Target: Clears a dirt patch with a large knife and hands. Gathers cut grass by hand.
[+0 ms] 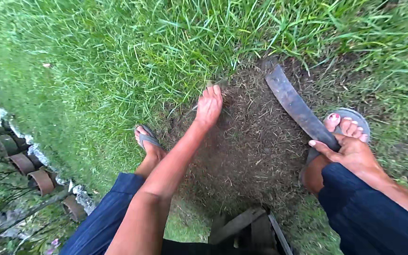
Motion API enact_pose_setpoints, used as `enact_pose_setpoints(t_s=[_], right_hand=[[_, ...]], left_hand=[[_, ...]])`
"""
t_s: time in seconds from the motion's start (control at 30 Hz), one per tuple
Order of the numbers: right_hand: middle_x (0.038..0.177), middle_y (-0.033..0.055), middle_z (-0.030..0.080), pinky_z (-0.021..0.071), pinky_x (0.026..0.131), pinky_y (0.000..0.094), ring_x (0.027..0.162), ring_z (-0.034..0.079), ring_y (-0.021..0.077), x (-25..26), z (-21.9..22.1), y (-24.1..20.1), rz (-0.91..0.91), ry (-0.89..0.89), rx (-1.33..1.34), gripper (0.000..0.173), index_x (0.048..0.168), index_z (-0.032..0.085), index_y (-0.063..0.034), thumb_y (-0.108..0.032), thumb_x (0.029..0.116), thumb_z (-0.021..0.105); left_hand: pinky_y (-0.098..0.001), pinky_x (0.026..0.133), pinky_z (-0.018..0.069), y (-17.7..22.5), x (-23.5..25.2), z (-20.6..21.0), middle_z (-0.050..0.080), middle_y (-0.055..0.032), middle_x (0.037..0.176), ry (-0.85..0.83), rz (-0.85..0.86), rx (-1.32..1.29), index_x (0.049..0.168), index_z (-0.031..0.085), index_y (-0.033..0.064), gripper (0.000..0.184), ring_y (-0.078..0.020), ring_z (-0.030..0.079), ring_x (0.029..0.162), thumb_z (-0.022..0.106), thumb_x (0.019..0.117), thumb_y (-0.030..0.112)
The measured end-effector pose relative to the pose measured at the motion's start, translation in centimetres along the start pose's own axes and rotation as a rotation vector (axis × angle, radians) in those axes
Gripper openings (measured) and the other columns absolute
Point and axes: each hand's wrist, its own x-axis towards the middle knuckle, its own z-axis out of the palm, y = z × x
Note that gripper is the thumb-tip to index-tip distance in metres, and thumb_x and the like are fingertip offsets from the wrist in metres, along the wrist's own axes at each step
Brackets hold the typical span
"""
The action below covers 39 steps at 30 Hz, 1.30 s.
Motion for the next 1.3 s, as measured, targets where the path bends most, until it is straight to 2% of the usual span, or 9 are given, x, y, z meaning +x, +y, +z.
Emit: enact_pose_setpoints(t_s=[0.03,0.13,0.3,0.5,0.8,0.9,1.0,1.13,1.3], right_hand=[[0.076,0.0243,0.063,0.0458,0.067,0.0651,0.072,0.063,0.0401,-0.1,0.0,0.0,0.003,0.002,-0.001,0.030,0.093,0.067,0.0046,-0.024,0.0946,0.075],[0.075,0.0248,0.062,0.0453,0.066,0.0648,0.072,0.062,0.0412,-0.6,-0.1,-0.5,0.028,0.002,0.000,0.030,0.092,0.065,0.0047,-0.024,0.0959,0.073],[0.075,0.0234,0.062,0.0455,0.065,0.0635,0.070,0.062,0.0400,-0.6,-0.2,-0.7,0.033,0.000,-0.001,0.031,0.093,0.065,0.0035,-0.027,0.0966,0.072],[0.076,0.0236,0.063,0.0454,0.067,0.0642,0.073,0.063,0.0405,-0.6,-0.3,-0.9,0.043,-0.011,0.004,0.031,0.093,0.065,0.0041,-0.025,0.0961,0.073],[0.076,0.0230,0.063,0.0463,0.068,0.0630,0.073,0.063,0.0394,-0.5,-0.2,-0.9,0.047,-0.007,0.002,0.031,0.093,0.066,0.0034,-0.027,0.0958,0.073],[0.075,0.0225,0.063,0.0462,0.067,0.0627,0.073,0.063,0.0390,-0.5,-0.3,-0.8,0.049,-0.009,0.000,0.030,0.092,0.066,0.0026,-0.026,0.0964,0.073],[0.076,0.0227,0.063,0.0458,0.068,0.0630,0.074,0.062,0.0393,-0.3,-0.3,-0.7,0.044,-0.008,0.009,0.030,0.091,0.065,0.0027,-0.025,0.0958,0.073],[0.073,0.0225,0.061,0.0441,0.064,0.0622,0.070,0.061,0.0390,-0.6,-0.3,-0.8,0.022,0.007,-0.012,0.030,0.089,0.064,0.0039,-0.024,0.0971,0.072],[0.076,0.0247,0.062,0.0452,0.067,0.0652,0.073,0.062,0.0421,-0.2,0.1,0.0,0.043,0.004,-0.023,0.034,0.092,0.065,0.0038,-0.029,0.0970,0.072]], left_hand=[[-0.0556,0.088,0.0546,-0.1,1.0,-0.3,0.050,-0.0360,0.143,-0.047,-0.044,0.037,0.143,0.043,-0.0150,0.040,-0.0495,0.062,0.119,0.039,0.1060,-0.001],[-0.0544,0.087,0.0554,0.4,3.0,-1.2,0.050,-0.0352,0.140,-0.126,-0.118,0.123,0.145,0.039,-0.0143,0.040,-0.0477,0.065,0.113,0.035,0.1077,0.000],[-0.0552,0.089,0.0531,1.9,4.4,-1.1,0.044,-0.0384,0.145,-0.207,-0.197,0.212,0.149,0.030,-0.0175,0.044,-0.0507,0.058,0.121,0.032,0.1082,-0.003],[-0.0596,0.097,0.0503,1.0,5.0,-1.9,0.054,-0.0330,0.141,-0.299,-0.159,0.202,0.133,0.054,-0.0155,0.034,-0.0484,0.055,0.131,0.049,0.1016,-0.005],[-0.0605,0.104,0.0462,-2.5,4.8,-3.1,0.065,-0.0307,0.128,-0.277,-0.002,0.073,0.120,0.065,-0.0087,0.032,-0.0460,0.060,0.127,0.044,0.1074,0.011],[-0.0627,0.091,0.0535,-1.0,0.8,-0.8,0.068,-0.0299,0.119,-0.263,0.004,0.009,0.121,0.064,-0.0084,0.030,-0.0471,0.068,0.112,0.049,0.1035,0.011],[-0.0583,0.073,0.0593,0.5,-6.3,3.2,0.070,-0.0279,0.102,-0.183,0.162,-0.102,0.124,0.061,-0.0068,0.026,-0.0455,0.073,0.089,0.056,0.1018,0.007],[-0.0537,0.077,0.0600,0.7,-8.9,3.9,0.064,-0.0295,0.118,-0.102,0.313,-0.169,0.129,0.059,-0.0072,0.029,-0.0453,0.071,0.096,0.057,0.1008,0.000],[-0.0537,0.080,0.0575,-1.2,-2.8,1.8,0.054,-0.0364,0.138,-0.001,0.069,-0.006,0.134,0.050,-0.0145,0.033,-0.0484,0.069,0.105,0.043,0.1045,-0.002]])
